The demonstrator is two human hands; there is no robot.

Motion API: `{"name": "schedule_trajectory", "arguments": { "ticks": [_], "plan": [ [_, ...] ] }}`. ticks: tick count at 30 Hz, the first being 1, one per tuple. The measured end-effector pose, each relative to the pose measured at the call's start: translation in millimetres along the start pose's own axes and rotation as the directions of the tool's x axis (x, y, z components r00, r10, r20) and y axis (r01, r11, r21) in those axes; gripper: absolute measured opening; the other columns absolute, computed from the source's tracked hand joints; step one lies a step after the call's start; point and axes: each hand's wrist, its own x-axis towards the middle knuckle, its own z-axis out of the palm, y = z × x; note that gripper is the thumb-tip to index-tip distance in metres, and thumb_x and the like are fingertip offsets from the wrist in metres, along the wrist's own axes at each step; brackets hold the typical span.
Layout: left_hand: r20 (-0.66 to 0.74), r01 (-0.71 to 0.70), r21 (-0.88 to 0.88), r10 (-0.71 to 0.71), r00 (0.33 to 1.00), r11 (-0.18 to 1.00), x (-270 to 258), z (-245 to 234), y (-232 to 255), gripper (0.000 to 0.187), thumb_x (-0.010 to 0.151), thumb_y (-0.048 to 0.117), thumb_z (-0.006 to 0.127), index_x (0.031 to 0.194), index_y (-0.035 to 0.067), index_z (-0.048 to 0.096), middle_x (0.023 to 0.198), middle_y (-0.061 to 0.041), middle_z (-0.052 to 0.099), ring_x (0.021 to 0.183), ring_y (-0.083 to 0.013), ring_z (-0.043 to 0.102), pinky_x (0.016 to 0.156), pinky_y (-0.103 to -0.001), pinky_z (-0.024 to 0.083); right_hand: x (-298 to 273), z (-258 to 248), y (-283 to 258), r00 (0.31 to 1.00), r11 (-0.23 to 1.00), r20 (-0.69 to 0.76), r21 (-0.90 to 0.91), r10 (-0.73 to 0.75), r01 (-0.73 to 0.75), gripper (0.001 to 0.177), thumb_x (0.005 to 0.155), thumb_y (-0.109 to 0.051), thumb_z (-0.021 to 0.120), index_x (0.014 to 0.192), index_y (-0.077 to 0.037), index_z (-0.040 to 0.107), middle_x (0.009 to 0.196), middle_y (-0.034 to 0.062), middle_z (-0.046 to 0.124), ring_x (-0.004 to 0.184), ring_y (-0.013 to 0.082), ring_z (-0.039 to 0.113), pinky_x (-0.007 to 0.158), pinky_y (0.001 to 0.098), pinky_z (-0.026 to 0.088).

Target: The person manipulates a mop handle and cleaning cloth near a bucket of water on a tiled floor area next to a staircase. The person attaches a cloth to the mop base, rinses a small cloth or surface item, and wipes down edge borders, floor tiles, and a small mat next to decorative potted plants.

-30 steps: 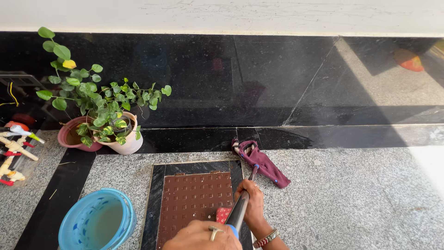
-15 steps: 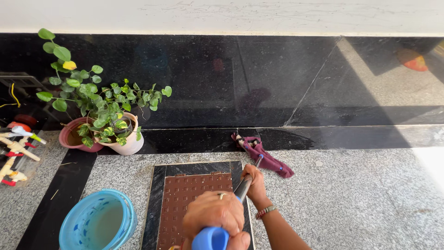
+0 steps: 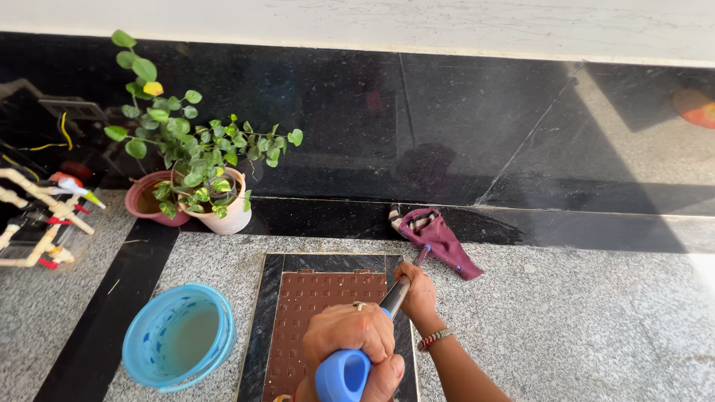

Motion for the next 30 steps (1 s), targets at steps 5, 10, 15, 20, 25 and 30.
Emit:
{"name": "schedule_trajectory", "arguments": {
  "ticks": [5,10,15,20,25,30],
  "plan": [
    [-0.026,0.052,0.045,-0.051,0.998,0.998,2.1,-6.3,13.7,0.025,0.075,0.002,0.075,0.068,0.006,0.051,0.064,-0.006,0.059,0.057,-0.0172,0.060,0.057,-0.030,0.046,2.0,5.4,-16.7,0.996,0.996,-0.029,0.035,-0.080,0.081,0.010,0.073,-0.016,0.068,0.079,-0.011,0.061,0.082,0.0105,0.073,0.079,0.0364,0.070,0.069,0.0440,0.053],
    [0.010,0.167,0.063,-0.168,0.986,0.984,5.7,-20.7,-6.4,0.022,0.082,-0.001,0.072,0.076,0.005,0.052,0.075,-0.006,0.063,0.071,-0.0177,0.065,0.069,-0.031,0.052,27.6,24.6,9.4,1.000,0.997,-0.010,0.077,0.004,-0.004,0.010,0.074,-0.013,0.068,0.082,-0.010,0.062,0.078,0.0123,0.069,0.076,0.0373,0.069,0.068,0.0430,0.052],
    [-0.019,0.270,0.078,-0.269,0.963,0.960,-7.8,-35.6,-18.2,0.023,0.085,-0.003,0.073,0.077,0.005,0.053,0.077,-0.006,0.061,0.073,-0.0167,0.061,0.067,-0.031,0.050,56.7,62.0,37.9,0.999,0.995,-0.018,0.088,-0.042,0.044,0.014,0.070,-0.007,0.070,0.080,-0.009,0.062,0.074,0.0154,0.066,0.073,0.0387,0.066,0.070,0.0415,0.052],
    [-0.042,0.236,0.168,-0.233,0.972,0.957,-26.4,-57.0,-8.8,0.024,0.088,-0.005,0.073,0.078,0.006,0.054,0.077,-0.005,0.060,0.073,-0.0167,0.060,0.068,-0.032,0.049,58.6,97.4,29.7,0.994,0.987,0.032,0.123,-0.106,0.102,0.012,0.074,0.000,0.066,0.078,-0.008,0.059,0.069,0.0161,0.061,0.072,0.0409,0.062,0.101,0.0414,0.046],
    [-0.103,0.262,0.248,-0.243,0.964,0.933,-37.4,-77.5,14.3,0.024,0.088,-0.006,0.073,0.078,0.005,0.053,0.076,-0.006,0.061,0.072,-0.0176,0.061,0.069,-0.032,0.050,55.6,129.4,-2.2,0.981,0.971,0.076,0.172,-0.178,0.163,0.014,0.074,0.004,0.062,0.077,-0.008,0.055,0.069,0.0155,0.058,0.072,0.0420,0.058,0.118,0.0389,0.040],
    [-0.188,0.227,0.325,-0.172,0.967,0.918,-45.7,-93.4,32.6,0.025,0.084,-0.007,0.074,0.078,0.004,0.052,0.077,-0.007,0.062,0.072,-0.0200,0.064,0.076,-0.036,0.054,54.4,167.7,-37.8,0.959,0.946,0.110,0.229,-0.261,0.231,0.017,0.073,0.005,0.062,0.080,-0.009,0.058,0.067,0.0164,0.058,0.084,0.0461,0.058,0.119,0.0432,0.037]
  ]
}}
